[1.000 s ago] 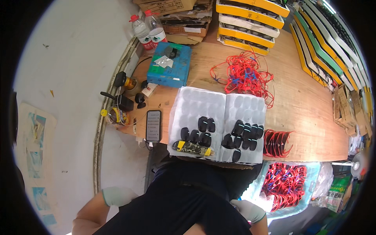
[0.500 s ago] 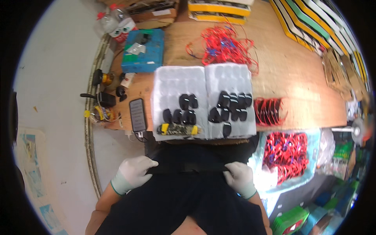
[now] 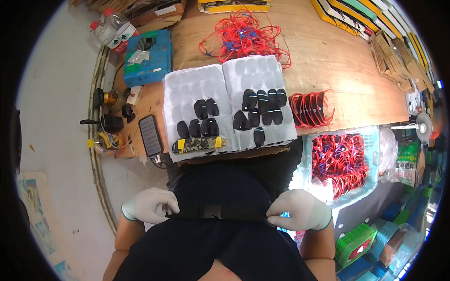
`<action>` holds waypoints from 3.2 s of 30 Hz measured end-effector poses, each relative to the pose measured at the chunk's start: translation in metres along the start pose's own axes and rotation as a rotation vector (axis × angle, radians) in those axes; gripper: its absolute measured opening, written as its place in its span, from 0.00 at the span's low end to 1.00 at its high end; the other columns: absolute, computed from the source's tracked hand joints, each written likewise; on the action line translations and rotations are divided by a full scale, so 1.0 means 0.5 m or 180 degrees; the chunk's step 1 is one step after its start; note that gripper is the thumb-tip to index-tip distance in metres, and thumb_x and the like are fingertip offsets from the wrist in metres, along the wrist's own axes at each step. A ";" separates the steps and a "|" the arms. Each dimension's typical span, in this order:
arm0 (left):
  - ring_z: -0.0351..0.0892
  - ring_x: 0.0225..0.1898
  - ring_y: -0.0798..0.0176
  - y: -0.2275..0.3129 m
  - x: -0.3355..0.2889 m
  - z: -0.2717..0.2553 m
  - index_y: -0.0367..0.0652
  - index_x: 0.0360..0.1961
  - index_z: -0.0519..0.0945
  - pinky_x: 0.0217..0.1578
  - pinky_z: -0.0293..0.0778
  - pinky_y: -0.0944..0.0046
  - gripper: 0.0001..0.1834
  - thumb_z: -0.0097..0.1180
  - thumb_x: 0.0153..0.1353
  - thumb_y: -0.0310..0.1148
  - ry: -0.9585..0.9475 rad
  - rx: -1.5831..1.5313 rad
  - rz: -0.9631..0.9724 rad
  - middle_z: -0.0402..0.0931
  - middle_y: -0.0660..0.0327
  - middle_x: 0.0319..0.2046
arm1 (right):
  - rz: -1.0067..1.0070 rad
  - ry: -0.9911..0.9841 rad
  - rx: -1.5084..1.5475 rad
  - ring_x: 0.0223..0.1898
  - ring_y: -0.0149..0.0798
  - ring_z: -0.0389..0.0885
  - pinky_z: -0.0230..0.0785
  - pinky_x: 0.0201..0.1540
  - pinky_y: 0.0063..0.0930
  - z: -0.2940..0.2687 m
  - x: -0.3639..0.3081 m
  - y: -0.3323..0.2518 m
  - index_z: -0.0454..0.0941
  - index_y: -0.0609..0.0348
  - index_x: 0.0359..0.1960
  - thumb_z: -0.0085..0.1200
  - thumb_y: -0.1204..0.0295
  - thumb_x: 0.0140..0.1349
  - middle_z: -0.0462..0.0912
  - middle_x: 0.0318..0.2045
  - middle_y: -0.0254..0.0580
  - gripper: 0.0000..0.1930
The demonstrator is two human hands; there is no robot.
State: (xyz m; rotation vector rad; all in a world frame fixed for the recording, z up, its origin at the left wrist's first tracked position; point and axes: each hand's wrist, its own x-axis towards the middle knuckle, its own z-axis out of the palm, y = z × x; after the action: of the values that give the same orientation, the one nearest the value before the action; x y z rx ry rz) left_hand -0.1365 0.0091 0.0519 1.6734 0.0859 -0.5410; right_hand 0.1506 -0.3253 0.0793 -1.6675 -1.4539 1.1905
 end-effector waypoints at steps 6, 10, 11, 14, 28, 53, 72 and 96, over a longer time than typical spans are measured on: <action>0.86 0.39 0.64 -0.004 -0.015 -0.026 0.36 0.47 0.84 0.43 0.81 0.64 0.17 0.66 0.55 0.24 0.0034 -0.0744 -0.0454 0.85 0.57 0.41 | 0.0140 -0.0093 0.0132 0.31 0.44 0.88 0.79 0.36 0.34 -0.012 0.060 -0.002 0.88 0.58 0.35 0.67 0.66 0.58 0.86 0.27 0.43 0.09; 0.86 0.41 0.62 -0.023 -0.010 -0.040 0.34 0.45 0.83 0.43 0.81 0.65 0.14 0.65 0.56 0.25 0.0763 -0.0804 -0.0407 0.84 0.55 0.40 | 0.0136 0.0343 0.0470 0.35 0.47 0.88 0.79 0.40 0.35 0.001 0.107 0.028 0.87 0.62 0.37 0.66 0.68 0.60 0.87 0.31 0.47 0.10; 0.86 0.41 0.62 -0.019 0.003 -0.053 0.34 0.44 0.83 0.42 0.81 0.65 0.13 0.64 0.57 0.25 0.0943 -0.0786 -0.0326 0.84 0.55 0.40 | 0.0163 0.0489 0.0578 0.35 0.47 0.88 0.79 0.40 0.35 0.006 0.118 0.039 0.87 0.62 0.38 0.65 0.69 0.60 0.87 0.32 0.48 0.10; 0.83 0.38 0.65 0.043 0.084 -0.137 0.37 0.40 0.85 0.42 0.78 0.64 0.06 0.62 0.62 0.25 0.1378 -0.0140 -0.0192 0.82 0.59 0.36 | 0.0240 0.0792 0.0798 0.37 0.49 0.88 0.79 0.43 0.37 -0.007 0.152 0.064 0.86 0.64 0.38 0.64 0.70 0.61 0.88 0.34 0.49 0.09; 0.82 0.37 0.55 -0.202 0.816 -0.685 0.45 0.46 0.81 0.35 0.79 0.55 0.21 0.50 0.66 0.50 0.1992 0.0774 -0.2302 0.80 0.55 0.43 | 0.0697 0.2296 -0.0682 0.32 0.50 0.85 0.76 0.36 0.40 -0.202 0.220 0.124 0.83 0.62 0.36 0.65 0.74 0.58 0.84 0.28 0.46 0.07; 0.79 0.33 0.64 0.096 0.241 -0.079 0.41 0.49 0.72 0.39 0.77 0.61 0.22 0.71 0.60 0.31 0.2861 -0.0505 0.1166 0.76 0.60 0.32 | 0.0116 0.2541 0.1085 0.37 0.38 0.86 0.77 0.43 0.32 -0.076 0.257 0.084 0.77 0.61 0.39 0.65 0.74 0.59 0.83 0.33 0.44 0.10; 0.89 0.38 0.57 0.122 0.244 0.043 0.32 0.46 0.79 0.43 0.83 0.62 0.16 0.49 0.78 0.38 0.1915 0.0895 0.1378 0.88 0.53 0.35 | -0.1080 0.2839 0.1097 0.27 0.30 0.81 0.73 0.32 0.23 0.061 0.246 0.004 0.80 0.66 0.46 0.65 0.80 0.61 0.81 0.30 0.41 0.12; 0.81 0.26 0.68 0.160 0.206 0.059 0.33 0.50 0.76 0.30 0.80 0.67 0.21 0.46 0.79 0.45 0.1464 -0.0356 0.0587 0.84 0.55 0.31 | -0.0403 0.1148 0.3328 0.26 0.28 0.75 0.65 0.32 0.23 0.030 0.220 -0.007 0.82 0.63 0.35 0.56 0.62 0.74 0.79 0.24 0.33 0.15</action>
State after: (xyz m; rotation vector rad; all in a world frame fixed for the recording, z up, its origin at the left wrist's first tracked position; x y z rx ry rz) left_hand -0.0257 -0.0595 0.0823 1.6482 0.2877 -0.0055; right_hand 0.1342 -0.2188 0.0511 -0.9509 -0.5098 1.1796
